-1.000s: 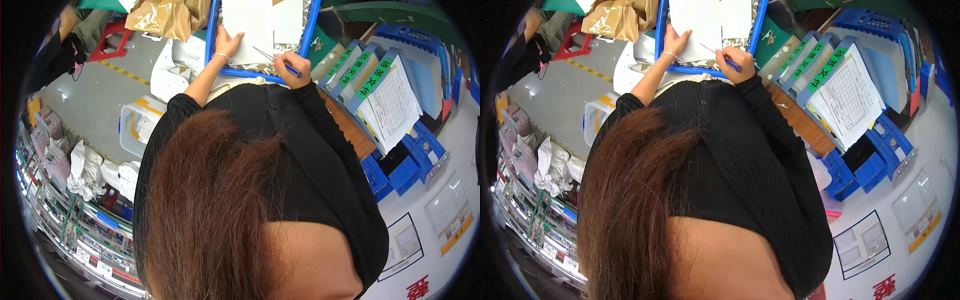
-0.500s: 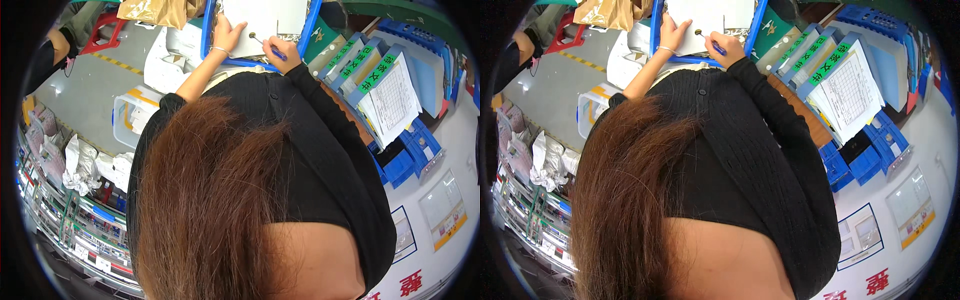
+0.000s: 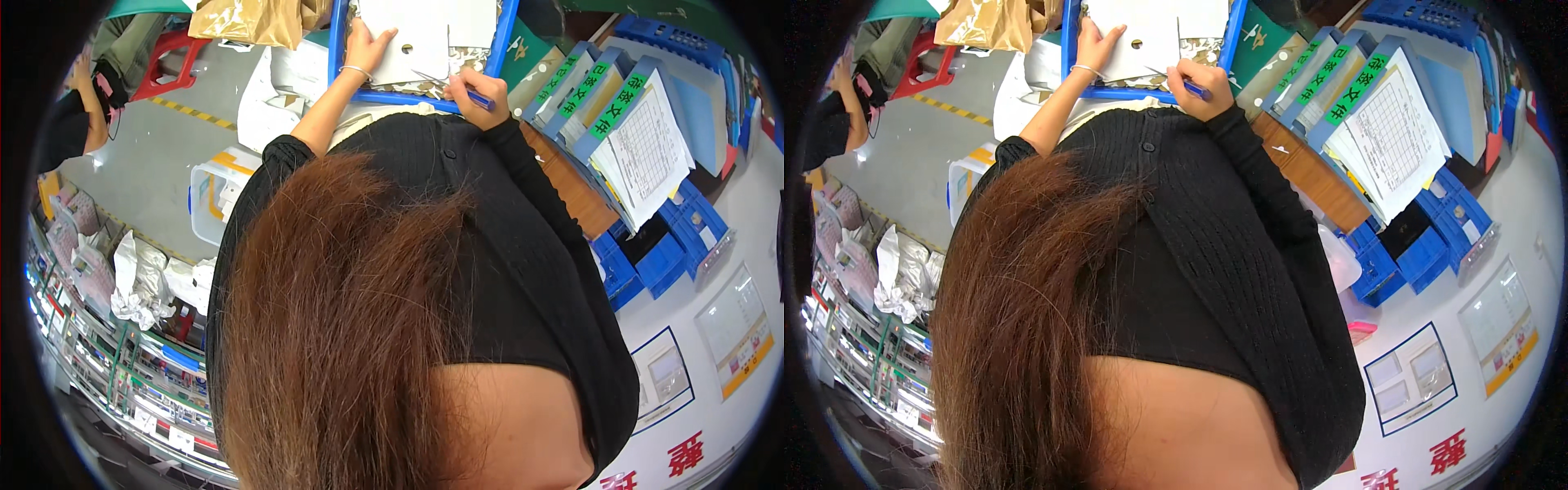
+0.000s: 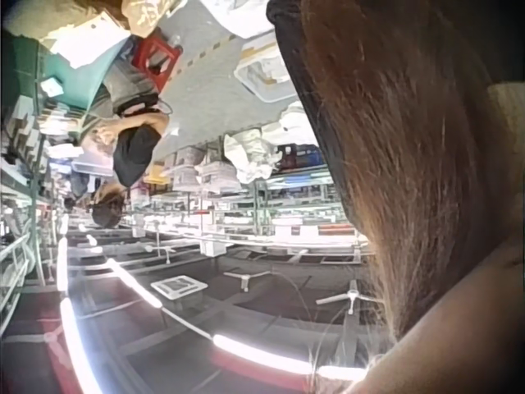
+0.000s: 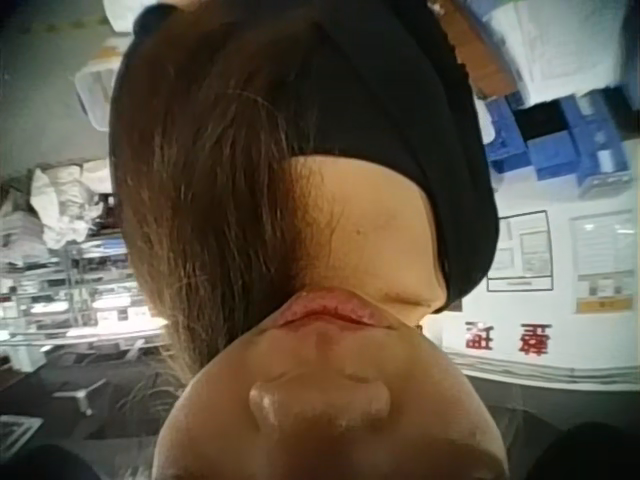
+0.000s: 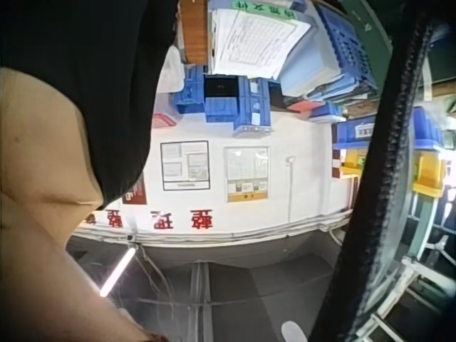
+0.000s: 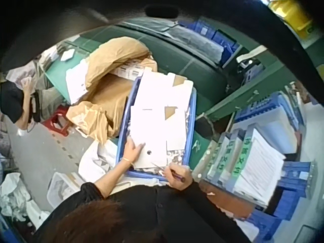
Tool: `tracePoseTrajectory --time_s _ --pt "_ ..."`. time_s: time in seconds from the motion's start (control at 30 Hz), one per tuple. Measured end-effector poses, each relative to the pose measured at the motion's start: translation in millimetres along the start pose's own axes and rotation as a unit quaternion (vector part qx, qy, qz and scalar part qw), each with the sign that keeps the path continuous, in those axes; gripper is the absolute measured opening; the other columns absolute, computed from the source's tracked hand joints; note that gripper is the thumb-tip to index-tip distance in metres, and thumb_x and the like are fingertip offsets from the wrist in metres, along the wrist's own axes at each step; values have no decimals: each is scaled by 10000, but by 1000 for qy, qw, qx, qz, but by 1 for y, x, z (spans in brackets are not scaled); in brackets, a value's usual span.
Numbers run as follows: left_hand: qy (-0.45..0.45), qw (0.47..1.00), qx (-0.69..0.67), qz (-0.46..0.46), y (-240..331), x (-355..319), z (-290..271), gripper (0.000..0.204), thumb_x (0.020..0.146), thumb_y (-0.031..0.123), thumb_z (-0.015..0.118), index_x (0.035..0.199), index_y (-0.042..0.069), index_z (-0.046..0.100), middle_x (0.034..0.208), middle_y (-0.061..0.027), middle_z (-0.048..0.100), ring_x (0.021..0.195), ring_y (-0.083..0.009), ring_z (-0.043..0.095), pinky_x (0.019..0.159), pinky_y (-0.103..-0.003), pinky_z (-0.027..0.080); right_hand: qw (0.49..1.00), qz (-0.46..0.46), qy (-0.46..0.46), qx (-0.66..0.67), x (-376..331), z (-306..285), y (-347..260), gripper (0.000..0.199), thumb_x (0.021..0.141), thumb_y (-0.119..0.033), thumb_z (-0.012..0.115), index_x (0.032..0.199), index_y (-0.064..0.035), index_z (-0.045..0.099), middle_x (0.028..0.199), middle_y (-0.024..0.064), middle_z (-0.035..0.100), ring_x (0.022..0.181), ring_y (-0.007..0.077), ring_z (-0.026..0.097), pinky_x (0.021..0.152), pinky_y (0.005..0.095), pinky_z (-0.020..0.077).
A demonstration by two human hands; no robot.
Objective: Organizing cardboard components, inspecting small metal parts in a tray, and recording data on a clipboard in a factory setting.
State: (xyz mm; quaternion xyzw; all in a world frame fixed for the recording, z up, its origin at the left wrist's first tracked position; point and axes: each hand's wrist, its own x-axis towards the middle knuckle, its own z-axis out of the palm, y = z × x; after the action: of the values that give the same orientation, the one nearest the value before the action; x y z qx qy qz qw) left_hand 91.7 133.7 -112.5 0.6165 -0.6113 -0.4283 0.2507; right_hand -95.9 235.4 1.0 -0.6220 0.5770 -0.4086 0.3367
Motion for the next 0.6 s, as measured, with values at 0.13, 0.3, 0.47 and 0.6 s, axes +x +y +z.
tracePoseTrajectory --time_s 0.13,0.3,0.47,0.6 --pt "19 999 -3 33 -2 2 0 483 752 322 653 844 -36 342 642 -143 483 537 -274 505 578 -374 461 1000 -11 -7 -13 4 6 2 165 735 -42 574 593 -42 491 473 45 471 369 168 376 377 254 307" --pt "16 1000 1 6 4 0 -2 476 745 317 660 842 -31 350 643 -128 464 541 -256 497 576 -349 464 997 -30 -52 -47 7 10 6 169 750 -63 566 597 -45 498 476 51 475 367 173 373 378 264 310" --pt "16 1000 -7 -13 23 -3 -6 467 738 299 670 854 -31 359 658 -114 457 560 -235 500 581 -320 466 997 -8 -48 -52 13 12 -1 168 754 -86 568 603 -49 506 485 54 485 368 177 375 381 274 313" --pt "39 999 7 33 45 -3 -19 437 740 250 675 874 -35 372 655 -85 452 562 -208 498 583 -295 467 998 -34 37 -46 25 -5 -32 128 718 -88 580 607 -57 524 489 38 495 377 173 382 390 263 309"
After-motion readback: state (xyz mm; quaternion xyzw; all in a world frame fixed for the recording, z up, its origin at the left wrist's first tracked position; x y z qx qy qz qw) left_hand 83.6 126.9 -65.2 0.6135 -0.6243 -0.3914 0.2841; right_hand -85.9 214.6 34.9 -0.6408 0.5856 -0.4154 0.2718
